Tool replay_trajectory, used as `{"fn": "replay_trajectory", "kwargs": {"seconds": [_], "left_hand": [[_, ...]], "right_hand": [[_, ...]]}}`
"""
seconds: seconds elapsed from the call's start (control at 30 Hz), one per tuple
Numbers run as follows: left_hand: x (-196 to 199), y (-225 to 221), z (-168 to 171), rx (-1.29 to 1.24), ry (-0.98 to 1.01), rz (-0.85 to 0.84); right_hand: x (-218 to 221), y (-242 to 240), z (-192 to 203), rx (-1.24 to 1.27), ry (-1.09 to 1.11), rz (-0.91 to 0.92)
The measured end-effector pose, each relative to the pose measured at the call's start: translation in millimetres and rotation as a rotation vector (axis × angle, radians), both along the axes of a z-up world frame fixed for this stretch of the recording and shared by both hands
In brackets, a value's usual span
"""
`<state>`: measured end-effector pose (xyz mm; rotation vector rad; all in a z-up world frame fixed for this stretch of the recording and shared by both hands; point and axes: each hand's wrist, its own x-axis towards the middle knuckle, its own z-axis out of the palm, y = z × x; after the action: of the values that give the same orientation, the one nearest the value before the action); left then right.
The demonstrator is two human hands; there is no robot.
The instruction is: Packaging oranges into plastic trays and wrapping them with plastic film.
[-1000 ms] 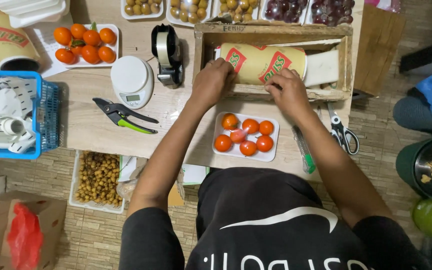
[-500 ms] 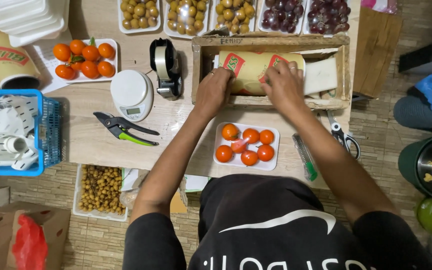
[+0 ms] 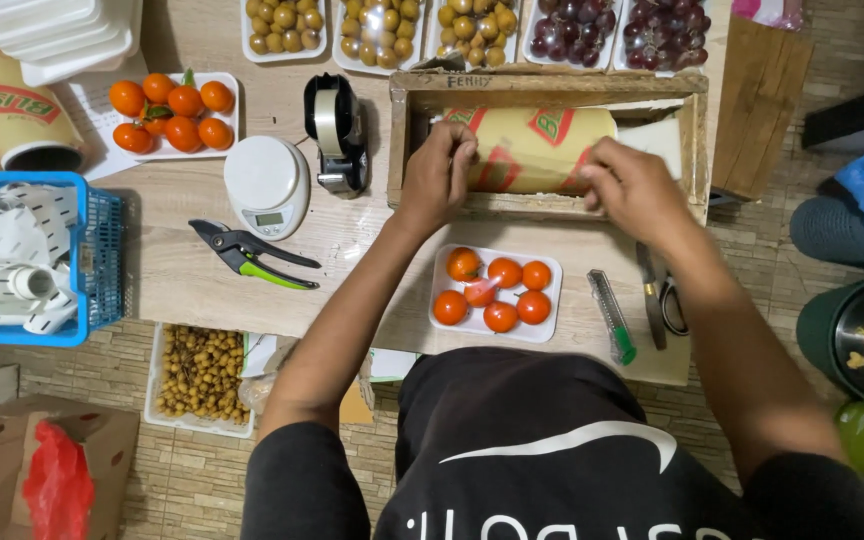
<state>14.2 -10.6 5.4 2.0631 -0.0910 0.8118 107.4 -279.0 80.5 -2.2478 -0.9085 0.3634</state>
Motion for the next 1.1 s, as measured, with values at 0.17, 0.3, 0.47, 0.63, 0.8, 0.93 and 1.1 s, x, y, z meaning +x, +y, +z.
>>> {"fn": "replay_trajectory", "kwargs": {"seconds": [0.17,0.3,0.47,0.63,0.8,0.93,1.1], "left_hand": [[2.0,-21.5,73.4,-0.225,-0.177,-0.144],[13.9,-30.9,100.9,-0.351,-0.168,-0.275],[29.3,-35.3,95.4,-0.216,-0.142,-0.25],[28.2,-27.2,102.2,0.291,0.028,-0.321],[31.7,-27.1,112.8,0.266,-0.158,-0.336],[26.5,-36.5,117.0,0.098,-0.106,-0.445],[35.6,-52.0,103.6,0.369,0.167,-0.454]], "right_hand": [[25.0,-18.4,21.4,-0.046,-0.254,0.107],[39.3,-10.2,44.3,-0.244,-0.253,0.215],[62.3,-14.2,20.4,-0.185,-0.329,0.151],[56.6,-26.8,56.3,-0.142,-0.15,0.171],[43.4,-31.6,73.4,-0.085,-0.024,0.216],[45.1,-32.0,53.7,0.116,-0.235,0.3],[28.3,-16.5,54.6,0.259,-0.295,0.334]]}}
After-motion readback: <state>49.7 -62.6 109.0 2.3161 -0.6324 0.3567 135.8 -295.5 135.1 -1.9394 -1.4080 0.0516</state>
